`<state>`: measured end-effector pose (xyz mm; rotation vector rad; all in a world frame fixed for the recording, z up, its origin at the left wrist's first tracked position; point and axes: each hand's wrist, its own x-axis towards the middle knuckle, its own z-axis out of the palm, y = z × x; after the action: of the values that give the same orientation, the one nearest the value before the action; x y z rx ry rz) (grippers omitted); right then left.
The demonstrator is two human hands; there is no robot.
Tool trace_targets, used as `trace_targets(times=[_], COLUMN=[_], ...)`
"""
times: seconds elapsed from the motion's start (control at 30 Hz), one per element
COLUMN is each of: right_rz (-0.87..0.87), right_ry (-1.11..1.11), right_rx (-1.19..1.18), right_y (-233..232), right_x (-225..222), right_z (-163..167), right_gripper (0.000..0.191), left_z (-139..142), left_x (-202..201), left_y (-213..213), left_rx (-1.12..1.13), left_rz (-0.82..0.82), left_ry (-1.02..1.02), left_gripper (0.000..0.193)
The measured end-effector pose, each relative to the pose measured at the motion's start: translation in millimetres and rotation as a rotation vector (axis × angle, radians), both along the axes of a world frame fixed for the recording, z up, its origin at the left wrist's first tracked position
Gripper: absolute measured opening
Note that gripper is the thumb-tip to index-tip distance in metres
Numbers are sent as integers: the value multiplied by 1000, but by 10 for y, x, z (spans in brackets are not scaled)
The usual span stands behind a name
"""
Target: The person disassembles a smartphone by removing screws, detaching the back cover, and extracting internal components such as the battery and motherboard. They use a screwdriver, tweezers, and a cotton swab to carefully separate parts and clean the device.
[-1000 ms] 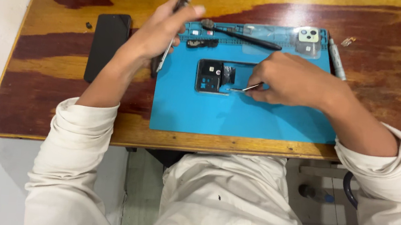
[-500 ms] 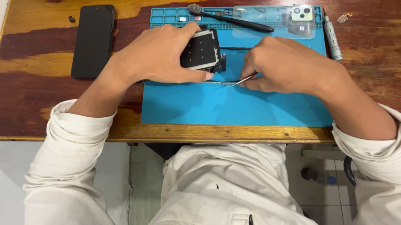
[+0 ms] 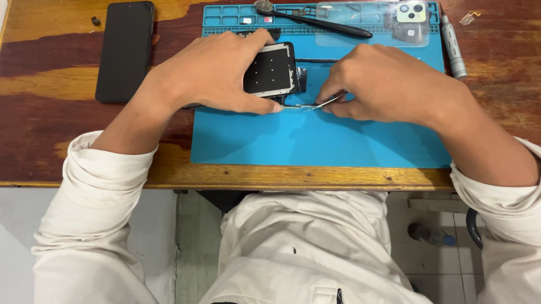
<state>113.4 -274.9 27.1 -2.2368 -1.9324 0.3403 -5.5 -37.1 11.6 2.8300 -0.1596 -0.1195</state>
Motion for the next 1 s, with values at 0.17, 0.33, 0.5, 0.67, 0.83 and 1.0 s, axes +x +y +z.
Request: trace_targets(times=[0.17, 0.33, 0.5, 0.67, 0.83, 1.0], right_rz=[-33, 20, 17, 39, 24, 36], right_ry=[18, 57, 137, 153, 150, 152], right_rx=[-18, 56, 76, 86, 79, 91], right_y=[14, 40, 79, 96, 97, 101], right_x=[-28, -55, -57, -40, -45, -47], right_z=[6, -11, -72, -120, -127, -135], right_gripper=[30, 31, 26, 19, 18, 19], left_z=[-28, -49, -62, -63, -57, -47], left_x=[8, 35, 40, 41, 42, 41], left_y=[21, 46, 46, 39, 22, 11], left_rx=[8, 1, 5, 16, 13, 19], left_rz=[-30, -49, -45, -41, -48, -30], left_ry=[-16, -38, -42, -55, -57, -30], left_gripper=[87, 87, 85, 84, 83, 82])
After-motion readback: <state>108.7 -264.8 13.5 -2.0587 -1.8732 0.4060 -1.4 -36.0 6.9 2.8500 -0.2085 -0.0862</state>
